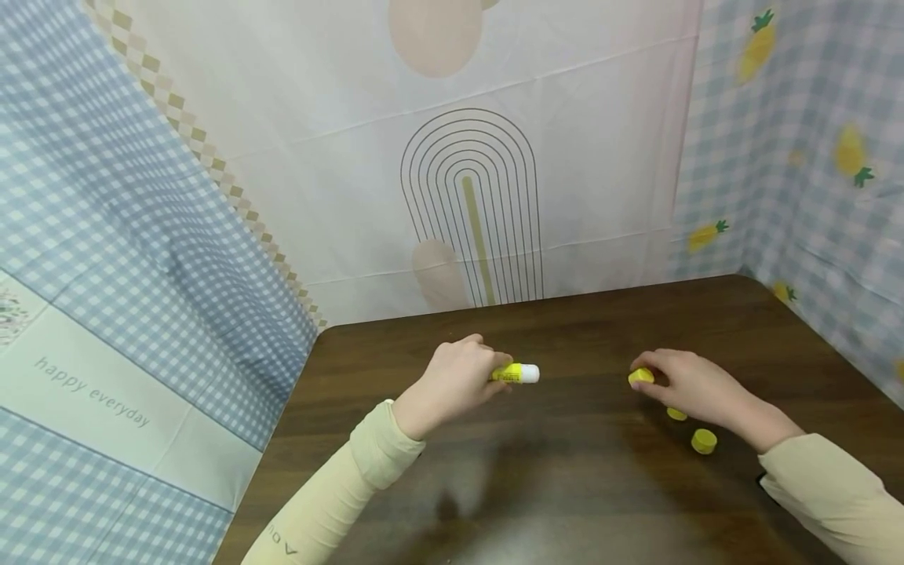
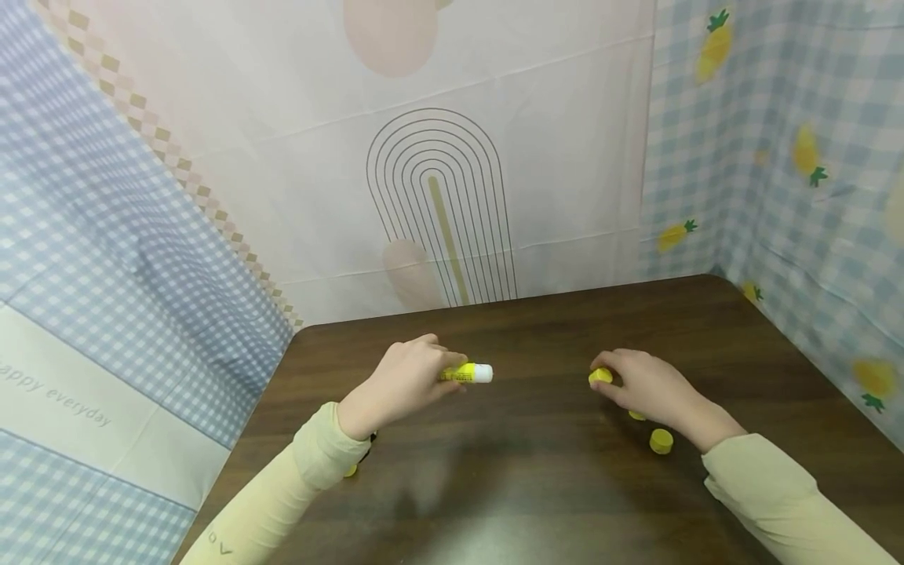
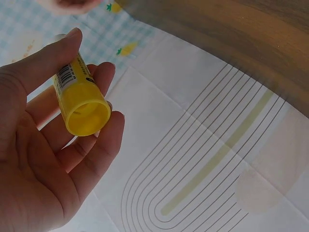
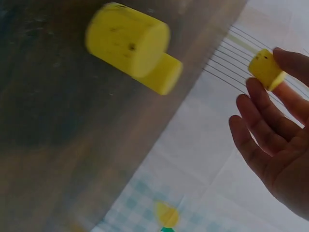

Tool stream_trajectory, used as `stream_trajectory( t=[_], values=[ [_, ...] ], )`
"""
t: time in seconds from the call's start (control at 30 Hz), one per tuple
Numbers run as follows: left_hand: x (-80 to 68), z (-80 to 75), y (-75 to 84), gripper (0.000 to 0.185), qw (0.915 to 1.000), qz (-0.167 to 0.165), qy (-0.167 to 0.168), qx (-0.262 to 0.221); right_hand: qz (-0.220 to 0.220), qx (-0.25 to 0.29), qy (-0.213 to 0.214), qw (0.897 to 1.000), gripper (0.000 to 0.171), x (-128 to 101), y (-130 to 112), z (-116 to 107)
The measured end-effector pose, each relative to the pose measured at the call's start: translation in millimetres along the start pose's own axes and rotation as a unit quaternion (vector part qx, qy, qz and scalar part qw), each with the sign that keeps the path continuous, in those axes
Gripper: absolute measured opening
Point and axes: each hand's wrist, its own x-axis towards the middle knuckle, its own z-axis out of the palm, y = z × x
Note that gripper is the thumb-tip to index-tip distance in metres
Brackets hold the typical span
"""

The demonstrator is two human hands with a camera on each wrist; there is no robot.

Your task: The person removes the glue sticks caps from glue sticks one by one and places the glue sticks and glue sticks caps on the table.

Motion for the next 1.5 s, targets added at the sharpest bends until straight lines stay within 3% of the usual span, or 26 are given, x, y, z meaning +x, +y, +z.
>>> stream_trajectory(
  t=[0.23,0.4,1.07,1.37,1.5],
  values=[
    [-2.1,-0.1,-0.1,0.021,1.0000,-0.003,-0.007,-0.001,0.004,-0.004,-0.065,0.998,0.025,-5,4,15],
    [-2.8,1.6,-0.5,0.021,1.0000,-0.002,-0.006,-0.003,0.002,-0.017,-0.087,0.996,0.022,-7,8,21],
    [-0.5,7.6,-2.3,0.021,0.9999,-0.007,-0.010,-0.005,-0.017,-0.073,-0.095,0.993,0.021,-10,16,32],
    [-0.3,6.2,-3.3,0.021,0.9999,-0.010,-0.004,-0.008,-0.024,-0.089,-0.090,0.992,0.020,-9,18,32],
    [-2.8,6.1,-5.5,0.024,0.9998,-0.011,0.015,-0.007,-0.029,-0.093,-0.086,0.992,0.020,-9,20,33]
  ],
)
